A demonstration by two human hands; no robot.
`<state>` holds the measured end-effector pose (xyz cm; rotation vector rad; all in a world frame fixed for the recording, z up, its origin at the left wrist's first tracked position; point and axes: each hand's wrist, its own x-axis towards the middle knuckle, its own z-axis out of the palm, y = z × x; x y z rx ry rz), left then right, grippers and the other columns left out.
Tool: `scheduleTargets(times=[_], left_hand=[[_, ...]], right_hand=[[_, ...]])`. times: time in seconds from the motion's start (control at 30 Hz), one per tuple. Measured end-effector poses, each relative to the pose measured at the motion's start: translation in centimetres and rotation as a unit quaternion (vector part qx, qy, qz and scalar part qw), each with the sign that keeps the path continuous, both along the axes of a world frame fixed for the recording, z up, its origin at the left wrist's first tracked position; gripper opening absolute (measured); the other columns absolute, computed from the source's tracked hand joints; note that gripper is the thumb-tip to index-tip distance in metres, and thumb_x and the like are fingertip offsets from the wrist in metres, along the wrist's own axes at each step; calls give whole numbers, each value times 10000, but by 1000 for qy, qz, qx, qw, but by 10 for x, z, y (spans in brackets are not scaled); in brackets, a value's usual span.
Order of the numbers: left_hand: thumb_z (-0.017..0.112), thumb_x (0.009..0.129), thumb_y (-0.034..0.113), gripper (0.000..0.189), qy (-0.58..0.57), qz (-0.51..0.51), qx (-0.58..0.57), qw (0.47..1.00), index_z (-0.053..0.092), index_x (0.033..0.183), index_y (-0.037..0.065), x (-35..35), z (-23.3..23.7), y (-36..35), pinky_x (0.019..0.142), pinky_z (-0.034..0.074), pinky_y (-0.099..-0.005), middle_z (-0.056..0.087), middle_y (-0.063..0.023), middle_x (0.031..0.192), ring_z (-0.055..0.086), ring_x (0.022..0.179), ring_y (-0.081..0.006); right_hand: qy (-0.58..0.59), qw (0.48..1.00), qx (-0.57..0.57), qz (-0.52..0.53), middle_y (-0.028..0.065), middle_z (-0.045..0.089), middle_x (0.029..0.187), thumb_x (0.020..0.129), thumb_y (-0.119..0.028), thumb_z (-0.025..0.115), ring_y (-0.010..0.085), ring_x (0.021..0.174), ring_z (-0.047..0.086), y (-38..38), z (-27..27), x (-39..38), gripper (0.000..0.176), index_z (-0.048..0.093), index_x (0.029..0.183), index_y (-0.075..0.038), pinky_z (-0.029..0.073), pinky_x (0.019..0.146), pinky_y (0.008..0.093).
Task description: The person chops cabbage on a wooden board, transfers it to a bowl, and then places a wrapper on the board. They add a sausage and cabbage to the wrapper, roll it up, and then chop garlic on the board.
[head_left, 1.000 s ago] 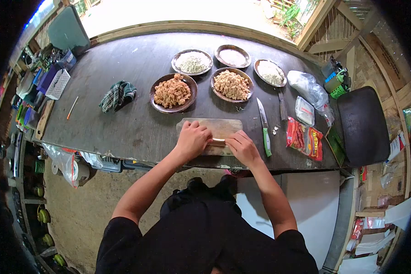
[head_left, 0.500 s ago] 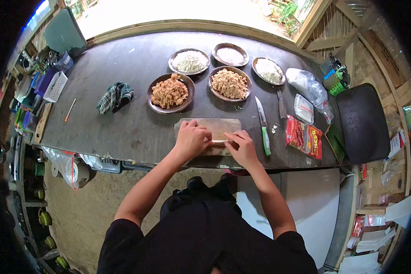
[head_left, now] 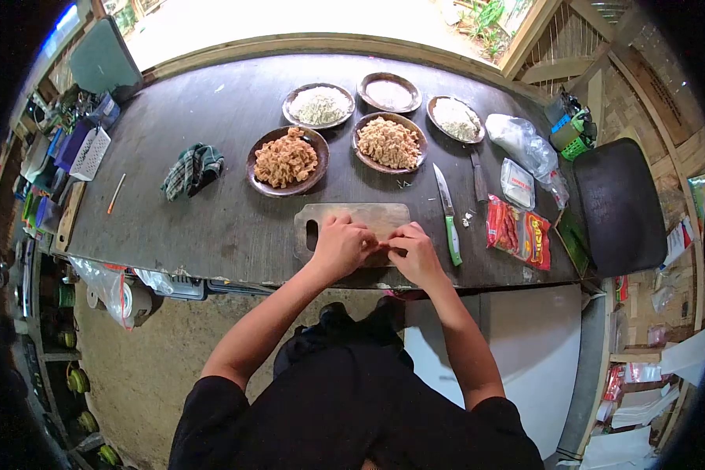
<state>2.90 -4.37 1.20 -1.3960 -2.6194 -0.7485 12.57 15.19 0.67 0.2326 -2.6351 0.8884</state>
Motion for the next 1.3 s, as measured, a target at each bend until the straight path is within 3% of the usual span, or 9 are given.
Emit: scheduleTargets(times=[0.23,0.43,0.5,0.63,0.9,1.1,1.3], left_hand=[[798,821,376,158,-36,-7,-33,999,811,827,218,4,12,6,841,434,-384,736,35,829,635,883,-231],[777,849,397,202,-8,-16,1,1000,810,853,198,5,-2,19,831,441,-388,745,6,856,637,894,-236],[767,861,407,226,1,2,8,1000,811,869,185,7,-3,28,839,441,-381,746,4,859,632,907,-230],[764,869,404,231,12,35,21,999,808,851,178,12,3,44,843,439,-382,743,13,852,624,916,-223],[791,853,359,163,-6,115,49,992,816,858,198,19,4,59,834,408,-379,756,41,880,600,880,-217],[802,839,324,109,21,137,65,988,817,886,227,29,1,64,831,409,-371,775,56,927,596,874,-212],[799,840,311,107,63,162,60,983,820,921,244,36,1,65,832,413,-355,776,74,915,593,824,-198]], right_hand=[[19,999,-27,-32,96,702,910,721,-2,785,294,934,637,-5,-9,10,208,796,921,-55,535,837,387],[27,994,-58,-86,93,684,967,783,-70,808,304,974,621,-5,1,21,242,788,1025,-69,526,855,406],[64,979,-16,-194,99,664,991,804,-100,808,308,986,608,11,-5,26,279,771,1077,-61,511,868,412],[75,950,48,-299,126,622,1065,851,-142,777,329,1029,581,45,-14,36,343,730,1184,-70,483,906,451],[7,953,76,-293,154,614,1079,876,-153,745,348,1042,592,80,-30,32,437,660,1294,-57,494,922,464],[-14,961,60,-268,175,636,1028,894,-120,696,360,957,646,98,-25,33,413,658,1297,-38,531,843,467],[40,974,-39,-222,188,629,975,909,-61,634,371,865,655,102,-1,54,473,611,1379,-17,534,763,451]])
